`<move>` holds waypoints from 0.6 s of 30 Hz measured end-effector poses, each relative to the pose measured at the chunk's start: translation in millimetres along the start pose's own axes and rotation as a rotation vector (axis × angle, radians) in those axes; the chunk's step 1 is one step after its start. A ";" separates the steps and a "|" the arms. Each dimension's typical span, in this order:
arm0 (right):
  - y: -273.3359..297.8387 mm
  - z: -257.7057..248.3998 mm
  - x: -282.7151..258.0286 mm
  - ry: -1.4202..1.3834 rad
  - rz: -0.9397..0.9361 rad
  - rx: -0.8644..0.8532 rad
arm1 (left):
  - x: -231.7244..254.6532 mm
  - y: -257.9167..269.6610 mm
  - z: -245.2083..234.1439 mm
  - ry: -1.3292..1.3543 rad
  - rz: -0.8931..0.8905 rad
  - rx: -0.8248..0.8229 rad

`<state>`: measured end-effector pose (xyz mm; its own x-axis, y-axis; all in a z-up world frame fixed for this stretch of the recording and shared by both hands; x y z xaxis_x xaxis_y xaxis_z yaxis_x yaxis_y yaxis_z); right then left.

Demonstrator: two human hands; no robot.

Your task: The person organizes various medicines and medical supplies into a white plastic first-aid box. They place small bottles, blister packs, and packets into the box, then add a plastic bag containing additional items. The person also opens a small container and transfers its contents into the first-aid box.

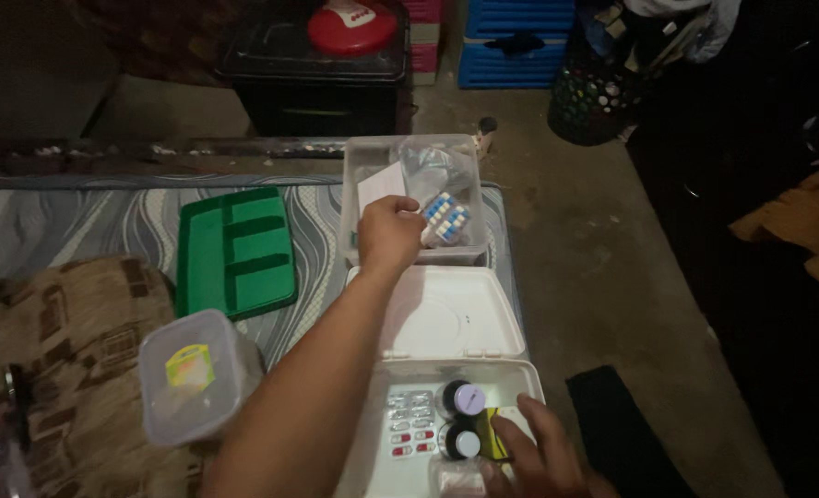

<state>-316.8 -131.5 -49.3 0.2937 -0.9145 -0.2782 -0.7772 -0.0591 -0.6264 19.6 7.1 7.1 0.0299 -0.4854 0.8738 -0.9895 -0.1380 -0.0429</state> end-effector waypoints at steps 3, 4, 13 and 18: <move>-4.0 -2.4 -4.8 -0.043 0.036 0.043 | 0.4 38.0 -30.8 0.476 0.012 -0.258; -5.5 -1.9 -7.0 -0.049 0.043 0.015 | -1.5 56.2 -47.6 0.398 -0.035 -0.249; -18.9 -17.4 -18.8 -0.111 0.274 -0.354 | -40.3 210.3 -132.7 0.644 -0.266 -0.298; -26.1 -19.8 -22.7 -0.099 0.346 -0.463 | -45.7 223.0 -133.2 0.737 -0.290 -0.259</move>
<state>-314.2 -117.1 -12.2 0.0130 -0.8713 -0.4907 -0.9928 0.0470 -0.1098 -221.2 113.6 22.2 0.2777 0.2405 0.9301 -0.9607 0.0764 0.2670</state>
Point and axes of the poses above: each hand's wrist, its own y-axis away from the middle knuckle, its own z-axis out of the palm, x = y × z, the point moved 6 cm from there along -y, towards the middle knuckle, and after that the axes turned 8 degrees about -z, right-handed, at the moved point
